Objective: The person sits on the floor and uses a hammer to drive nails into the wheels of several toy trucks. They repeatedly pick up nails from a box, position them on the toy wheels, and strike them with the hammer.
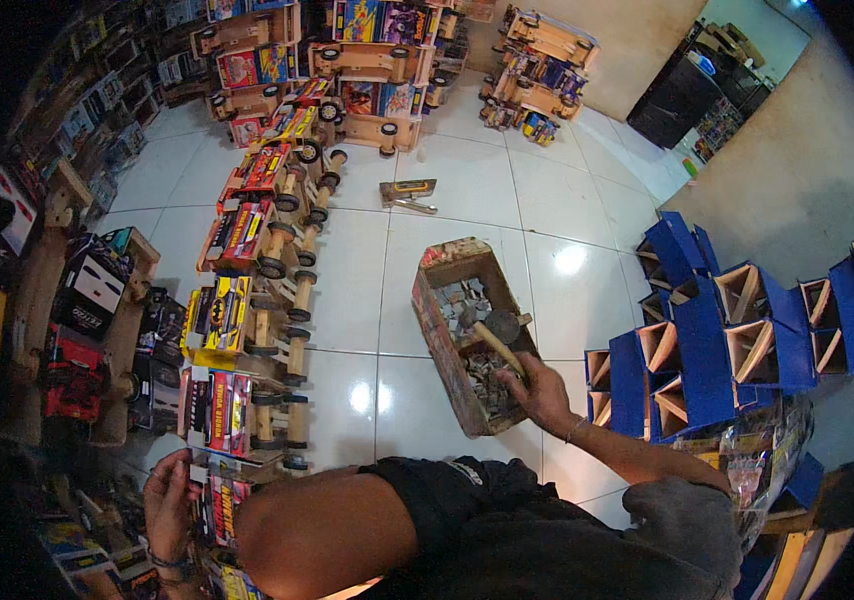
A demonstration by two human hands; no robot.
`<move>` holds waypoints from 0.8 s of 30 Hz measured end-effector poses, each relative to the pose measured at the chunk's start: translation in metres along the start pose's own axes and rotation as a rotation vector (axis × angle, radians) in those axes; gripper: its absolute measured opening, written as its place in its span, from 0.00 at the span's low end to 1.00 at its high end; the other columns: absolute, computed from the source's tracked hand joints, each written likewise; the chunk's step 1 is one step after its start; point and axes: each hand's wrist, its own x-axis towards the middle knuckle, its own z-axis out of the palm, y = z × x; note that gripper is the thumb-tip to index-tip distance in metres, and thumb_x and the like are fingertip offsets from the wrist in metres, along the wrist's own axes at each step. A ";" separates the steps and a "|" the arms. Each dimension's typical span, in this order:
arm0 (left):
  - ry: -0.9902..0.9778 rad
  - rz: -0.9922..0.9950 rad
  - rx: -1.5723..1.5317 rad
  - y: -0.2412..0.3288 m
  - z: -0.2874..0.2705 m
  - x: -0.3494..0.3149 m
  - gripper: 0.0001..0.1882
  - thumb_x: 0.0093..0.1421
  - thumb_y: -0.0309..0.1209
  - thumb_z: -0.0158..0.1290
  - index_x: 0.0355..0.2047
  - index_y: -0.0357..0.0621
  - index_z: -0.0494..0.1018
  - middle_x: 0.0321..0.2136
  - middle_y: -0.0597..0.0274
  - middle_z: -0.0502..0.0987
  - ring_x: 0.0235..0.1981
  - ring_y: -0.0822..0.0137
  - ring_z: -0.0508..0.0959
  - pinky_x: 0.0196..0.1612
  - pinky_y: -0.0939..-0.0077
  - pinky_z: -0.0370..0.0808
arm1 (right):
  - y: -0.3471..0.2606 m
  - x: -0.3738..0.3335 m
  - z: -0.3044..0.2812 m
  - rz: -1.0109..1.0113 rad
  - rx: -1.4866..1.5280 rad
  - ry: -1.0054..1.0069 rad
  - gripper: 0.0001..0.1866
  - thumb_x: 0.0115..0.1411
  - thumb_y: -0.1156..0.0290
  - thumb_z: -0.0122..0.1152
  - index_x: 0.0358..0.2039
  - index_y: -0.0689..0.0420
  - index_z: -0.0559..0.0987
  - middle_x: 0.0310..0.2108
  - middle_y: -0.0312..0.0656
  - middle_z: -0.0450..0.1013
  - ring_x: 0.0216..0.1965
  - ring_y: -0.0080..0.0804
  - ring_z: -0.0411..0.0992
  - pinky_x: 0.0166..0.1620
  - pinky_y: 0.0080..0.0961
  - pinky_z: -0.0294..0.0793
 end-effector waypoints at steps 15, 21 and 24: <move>0.003 0.012 -0.053 -0.009 -0.007 0.001 0.20 0.72 0.37 0.53 0.55 0.33 0.73 0.44 0.61 0.79 0.28 0.80 0.73 0.33 0.84 0.71 | -0.004 0.045 -0.025 0.055 -0.278 0.046 0.24 0.69 0.49 0.56 0.45 0.61 0.74 0.30 0.57 0.78 0.33 0.58 0.79 0.37 0.47 0.78; -0.016 0.019 -0.040 -0.012 -0.010 0.004 0.20 0.72 0.37 0.53 0.55 0.34 0.73 0.41 0.64 0.78 0.28 0.80 0.73 0.33 0.85 0.71 | -0.006 0.062 -0.035 0.007 -0.224 0.068 0.29 0.68 0.45 0.54 0.43 0.64 0.76 0.33 0.56 0.79 0.34 0.55 0.80 0.39 0.44 0.78; -0.010 0.020 -0.045 -0.014 -0.011 0.003 0.19 0.72 0.36 0.53 0.55 0.35 0.73 0.40 0.66 0.78 0.28 0.81 0.73 0.32 0.85 0.71 | 0.008 0.094 -0.041 0.020 -0.177 0.092 0.26 0.69 0.48 0.55 0.40 0.64 0.79 0.33 0.56 0.80 0.34 0.55 0.79 0.39 0.45 0.78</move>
